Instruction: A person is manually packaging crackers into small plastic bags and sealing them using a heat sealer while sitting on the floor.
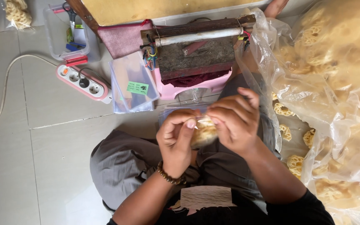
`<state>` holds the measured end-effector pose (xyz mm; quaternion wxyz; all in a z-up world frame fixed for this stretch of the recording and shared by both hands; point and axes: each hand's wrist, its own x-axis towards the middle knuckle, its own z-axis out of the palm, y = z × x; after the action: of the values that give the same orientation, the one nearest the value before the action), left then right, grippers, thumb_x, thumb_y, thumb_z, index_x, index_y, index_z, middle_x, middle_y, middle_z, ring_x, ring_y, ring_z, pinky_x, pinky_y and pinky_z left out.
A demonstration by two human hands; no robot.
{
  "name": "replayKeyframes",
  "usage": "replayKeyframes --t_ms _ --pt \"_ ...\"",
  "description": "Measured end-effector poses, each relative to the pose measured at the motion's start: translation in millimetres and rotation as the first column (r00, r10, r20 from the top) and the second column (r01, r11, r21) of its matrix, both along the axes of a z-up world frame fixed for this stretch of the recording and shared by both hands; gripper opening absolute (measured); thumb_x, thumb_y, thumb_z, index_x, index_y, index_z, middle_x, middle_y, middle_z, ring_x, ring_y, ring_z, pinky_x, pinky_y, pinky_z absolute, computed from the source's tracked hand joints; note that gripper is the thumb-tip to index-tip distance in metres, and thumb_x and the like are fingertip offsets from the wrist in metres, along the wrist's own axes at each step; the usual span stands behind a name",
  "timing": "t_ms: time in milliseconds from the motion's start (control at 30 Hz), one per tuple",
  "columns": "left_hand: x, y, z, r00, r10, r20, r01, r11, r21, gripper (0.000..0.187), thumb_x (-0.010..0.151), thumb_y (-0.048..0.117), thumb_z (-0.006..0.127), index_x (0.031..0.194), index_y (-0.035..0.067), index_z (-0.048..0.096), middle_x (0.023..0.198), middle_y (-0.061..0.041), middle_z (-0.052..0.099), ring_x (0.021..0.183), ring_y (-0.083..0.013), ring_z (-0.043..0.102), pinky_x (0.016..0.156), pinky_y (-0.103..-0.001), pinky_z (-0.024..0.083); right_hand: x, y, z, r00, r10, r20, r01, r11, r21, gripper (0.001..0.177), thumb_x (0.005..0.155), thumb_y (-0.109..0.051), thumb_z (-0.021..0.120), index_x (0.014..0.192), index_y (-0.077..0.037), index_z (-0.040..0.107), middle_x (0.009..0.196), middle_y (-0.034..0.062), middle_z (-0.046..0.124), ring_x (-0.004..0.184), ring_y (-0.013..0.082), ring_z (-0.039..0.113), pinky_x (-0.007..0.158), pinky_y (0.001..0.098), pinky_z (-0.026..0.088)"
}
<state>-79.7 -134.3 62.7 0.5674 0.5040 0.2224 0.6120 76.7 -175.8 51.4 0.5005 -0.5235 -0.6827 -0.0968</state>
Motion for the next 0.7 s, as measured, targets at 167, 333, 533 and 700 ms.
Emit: replayKeyframes --t_ms 167,333,533,700 --pt "-19.9 -19.0 20.2 0.980 0.004 0.200 0.027 0.988 -0.152 0.015 0.097 0.007 0.065 0.092 -0.007 0.064 0.088 -0.023 0.067 0.089 -0.0283 0.065 0.091 -0.055 0.058 34.1 -32.0 -4.5 0.993 -0.050 -0.103 0.052 0.999 0.010 0.029 0.106 -0.025 0.057 0.087 -0.009 0.070 0.082 0.0039 0.071 0.073 0.0242 0.063 0.101 0.0469 0.039" --pt "-39.9 -29.2 31.5 0.964 0.015 0.264 0.026 0.988 -0.150 0.013 0.099 0.013 0.063 0.095 0.002 0.062 0.091 -0.016 0.066 0.092 -0.0257 0.065 0.093 -0.052 0.058 40.8 -56.6 -26.4 0.779 0.142 -0.611 -0.189 0.982 -0.013 0.032 0.111 -0.035 0.044 0.097 -0.011 0.060 0.098 0.0081 0.066 0.095 0.0271 0.064 0.097 0.0443 0.050" --pt "-69.5 -38.7 70.2 0.922 -0.317 0.221 0.322 0.947 0.013 0.037 0.102 0.029 0.071 0.127 0.006 0.057 0.134 -0.016 0.060 0.125 -0.0274 0.062 0.107 -0.045 0.056 -45.3 -90.9 -5.3 0.662 0.344 -0.666 -0.669 0.672 -0.318 0.089 0.085 -0.038 0.081 0.149 0.001 0.033 0.148 0.0198 0.049 0.140 0.0344 0.051 0.120 0.0485 0.046" --pt "-84.3 -54.0 111.2 0.899 -0.434 -0.054 0.418 0.817 0.398 0.015 0.101 0.021 0.069 0.101 0.006 0.067 0.097 -0.011 0.073 0.094 -0.0313 0.077 0.099 -0.051 0.066 -84.7 -82.1 74.2 0.411 0.125 -0.903 -0.754 0.602 -0.261 0.031 0.096 -0.026 0.063 0.115 -0.006 0.048 0.111 0.0144 0.055 0.105 0.0287 0.056 0.097 0.0432 0.052"
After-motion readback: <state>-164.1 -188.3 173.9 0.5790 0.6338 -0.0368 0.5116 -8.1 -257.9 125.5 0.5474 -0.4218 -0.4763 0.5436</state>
